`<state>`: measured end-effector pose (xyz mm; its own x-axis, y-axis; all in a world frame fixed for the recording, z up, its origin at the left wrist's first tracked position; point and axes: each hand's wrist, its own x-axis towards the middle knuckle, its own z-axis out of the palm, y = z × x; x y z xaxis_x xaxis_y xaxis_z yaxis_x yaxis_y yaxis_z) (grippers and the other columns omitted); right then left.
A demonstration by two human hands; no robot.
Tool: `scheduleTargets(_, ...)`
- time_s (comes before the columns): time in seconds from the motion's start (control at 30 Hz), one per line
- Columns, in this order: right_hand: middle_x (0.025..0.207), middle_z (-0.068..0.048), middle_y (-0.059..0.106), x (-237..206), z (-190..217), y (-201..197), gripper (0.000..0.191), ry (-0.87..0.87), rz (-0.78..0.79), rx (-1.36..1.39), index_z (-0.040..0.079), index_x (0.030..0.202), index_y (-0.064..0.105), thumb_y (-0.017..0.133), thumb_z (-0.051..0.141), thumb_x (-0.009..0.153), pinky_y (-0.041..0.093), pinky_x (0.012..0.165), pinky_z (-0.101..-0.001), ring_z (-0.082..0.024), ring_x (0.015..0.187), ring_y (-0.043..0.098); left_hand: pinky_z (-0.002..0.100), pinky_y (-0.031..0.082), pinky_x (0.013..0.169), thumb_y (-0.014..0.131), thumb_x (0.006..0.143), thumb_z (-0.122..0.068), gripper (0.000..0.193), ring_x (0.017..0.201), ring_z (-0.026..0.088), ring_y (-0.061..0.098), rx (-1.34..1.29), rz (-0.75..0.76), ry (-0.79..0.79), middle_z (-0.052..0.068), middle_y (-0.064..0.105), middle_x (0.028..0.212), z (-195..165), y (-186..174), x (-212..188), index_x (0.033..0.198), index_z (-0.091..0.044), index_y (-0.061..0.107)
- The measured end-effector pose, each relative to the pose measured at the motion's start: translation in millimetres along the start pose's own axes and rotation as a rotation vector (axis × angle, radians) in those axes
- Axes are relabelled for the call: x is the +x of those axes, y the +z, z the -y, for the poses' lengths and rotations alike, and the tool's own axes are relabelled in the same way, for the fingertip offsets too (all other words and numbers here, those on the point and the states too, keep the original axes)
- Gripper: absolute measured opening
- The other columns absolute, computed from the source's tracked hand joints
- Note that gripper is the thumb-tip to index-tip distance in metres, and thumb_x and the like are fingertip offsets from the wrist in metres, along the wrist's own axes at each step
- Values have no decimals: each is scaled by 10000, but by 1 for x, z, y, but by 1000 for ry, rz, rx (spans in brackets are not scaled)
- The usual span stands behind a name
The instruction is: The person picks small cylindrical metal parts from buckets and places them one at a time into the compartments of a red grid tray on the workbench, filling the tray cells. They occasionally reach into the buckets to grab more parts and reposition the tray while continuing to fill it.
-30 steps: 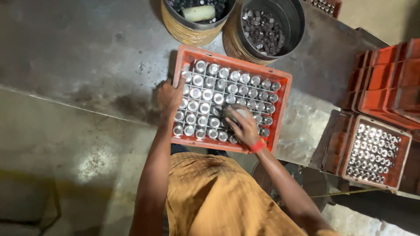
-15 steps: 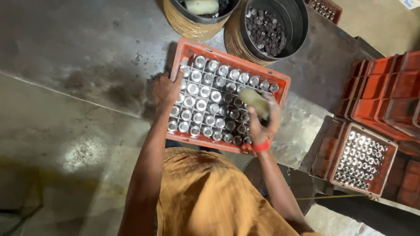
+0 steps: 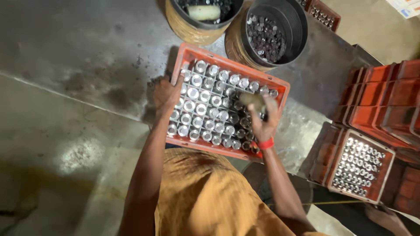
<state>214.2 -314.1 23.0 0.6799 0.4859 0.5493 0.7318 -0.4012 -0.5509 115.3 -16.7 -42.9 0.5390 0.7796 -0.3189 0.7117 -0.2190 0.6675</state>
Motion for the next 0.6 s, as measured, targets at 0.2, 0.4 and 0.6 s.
scheduleTargets(0.2,1182,-171,674,36,1,24,400,25,341,53,6,1306,693,805,90,931,550,916,-411,-303,1061,673,547,535,916,589,886,-683,719,1029,475,683,-5,115,-70,297,714,1053,1,0,2,1109,-13,724)
scheduleTargets(0.4,1183,-145,675,29,-14,3,275,19,-18,52,-6,1191,646,778,56,958,520,1009,-425,-298,1121,654,557,531,893,599,893,-678,722,1002,495,675,24,53,-40,309,706,1033,5,6,3,1110,0,717)
scheduleTargets(0.6,1211,-166,655,50,-17,13,391,22,-118,124,-32,1278,594,785,128,976,515,978,-421,-314,1107,631,540,538,923,593,881,-689,726,1013,479,689,10,80,-70,309,717,1025,7,7,4,1159,-30,718)
